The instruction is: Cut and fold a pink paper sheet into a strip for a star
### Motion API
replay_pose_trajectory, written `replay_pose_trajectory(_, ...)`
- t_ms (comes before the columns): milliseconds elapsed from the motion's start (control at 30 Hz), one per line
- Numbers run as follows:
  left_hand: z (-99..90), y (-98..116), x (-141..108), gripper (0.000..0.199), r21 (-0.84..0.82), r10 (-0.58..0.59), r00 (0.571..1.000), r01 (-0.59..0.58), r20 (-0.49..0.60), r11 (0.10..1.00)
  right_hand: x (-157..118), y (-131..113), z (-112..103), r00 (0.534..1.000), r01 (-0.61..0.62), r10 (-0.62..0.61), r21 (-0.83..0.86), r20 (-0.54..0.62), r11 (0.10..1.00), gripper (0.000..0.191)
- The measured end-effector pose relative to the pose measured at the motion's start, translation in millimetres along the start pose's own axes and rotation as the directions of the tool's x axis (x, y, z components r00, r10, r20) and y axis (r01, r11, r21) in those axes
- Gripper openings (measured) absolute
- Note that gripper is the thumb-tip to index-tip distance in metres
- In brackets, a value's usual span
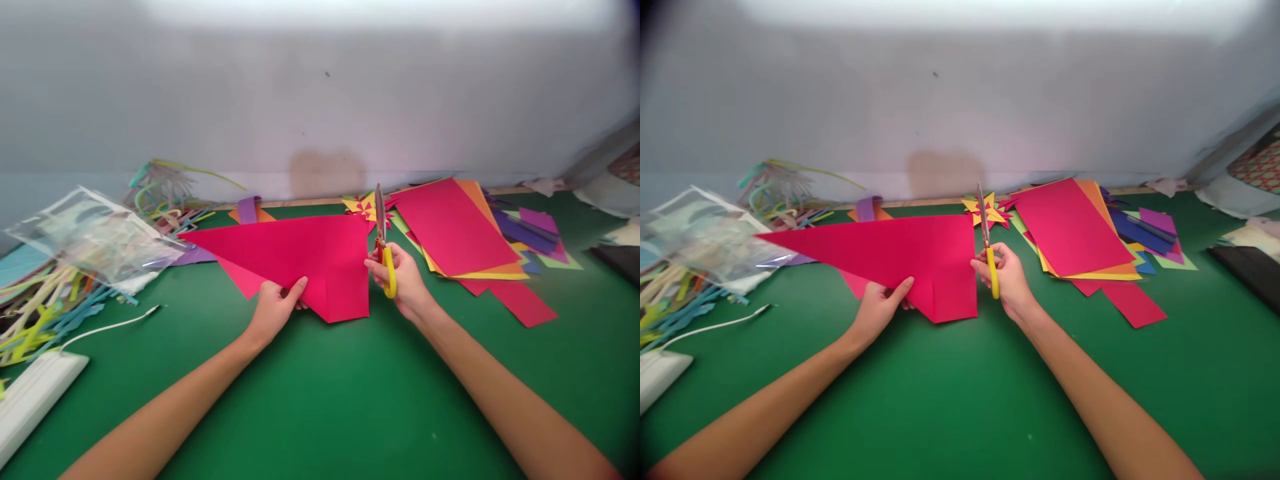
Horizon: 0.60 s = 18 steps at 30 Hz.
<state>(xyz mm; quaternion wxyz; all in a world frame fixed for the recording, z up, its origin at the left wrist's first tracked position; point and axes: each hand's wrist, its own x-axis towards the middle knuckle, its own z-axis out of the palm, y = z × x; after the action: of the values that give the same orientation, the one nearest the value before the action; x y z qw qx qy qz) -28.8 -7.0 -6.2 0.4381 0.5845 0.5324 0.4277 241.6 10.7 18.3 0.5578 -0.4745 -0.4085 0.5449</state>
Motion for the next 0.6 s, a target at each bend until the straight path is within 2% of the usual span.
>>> replay_pose_trajectory(67, -3.3, -1, 6, 0.041, -0.01, -0.02, 0.998, 0.019, -0.061, 1.0, -1, -5, 0, 0.999, 0.031, -0.032, 0.032, 0.017, 0.999, 0.053)
replay_pose_trajectory(167, -11.7, 3, 20, 0.043, -0.065, -0.022, 0.993, 0.015, -0.113, 0.998, -7, -18, 3, 0.985, 0.036, -0.061, 0.149, 0.163, 0.988, 0.052)
replay_pose_trajectory(267, -18.9, 17, 36, 0.047, -0.151, -0.041, 0.989, 0.02, -0.14, 0.988, -19, -27, 12, 0.942, -0.035, -0.041, 0.218, 0.333, 0.975, 0.065)
replay_pose_trajectory(367, -20.9, 36, 54, 0.044, -0.192, -0.029, 0.989, 0.001, -0.142, 0.981, -37, -23, 26, 0.906, -0.13, 0.04, 0.187, 0.421, 0.974, 0.073)
replay_pose_trajectory(433, -20.3, 51, 67, 0.042, -0.205, 0.04, 0.989, -0.069, -0.145, 0.976, -49, -15, 34, 0.872, -0.145, 0.053, 0.153, 0.487, 0.978, 0.076)
replay_pose_trajectory(500, -19.8, 66, 79, 0.038, -0.189, 0.12, 0.982, -0.147, -0.149, 0.971, -59, -4, 40, 0.869, -0.107, 0.023, 0.144, 0.494, 0.984, 0.078)
replay_pose_trajectory(600, -20.7, 89, 93, 0.035, -0.171, 0.227, 0.956, -0.259, -0.186, 0.951, -69, 8, 41, 0.845, -0.097, 0.044, 0.073, 0.533, 0.993, 0.087)
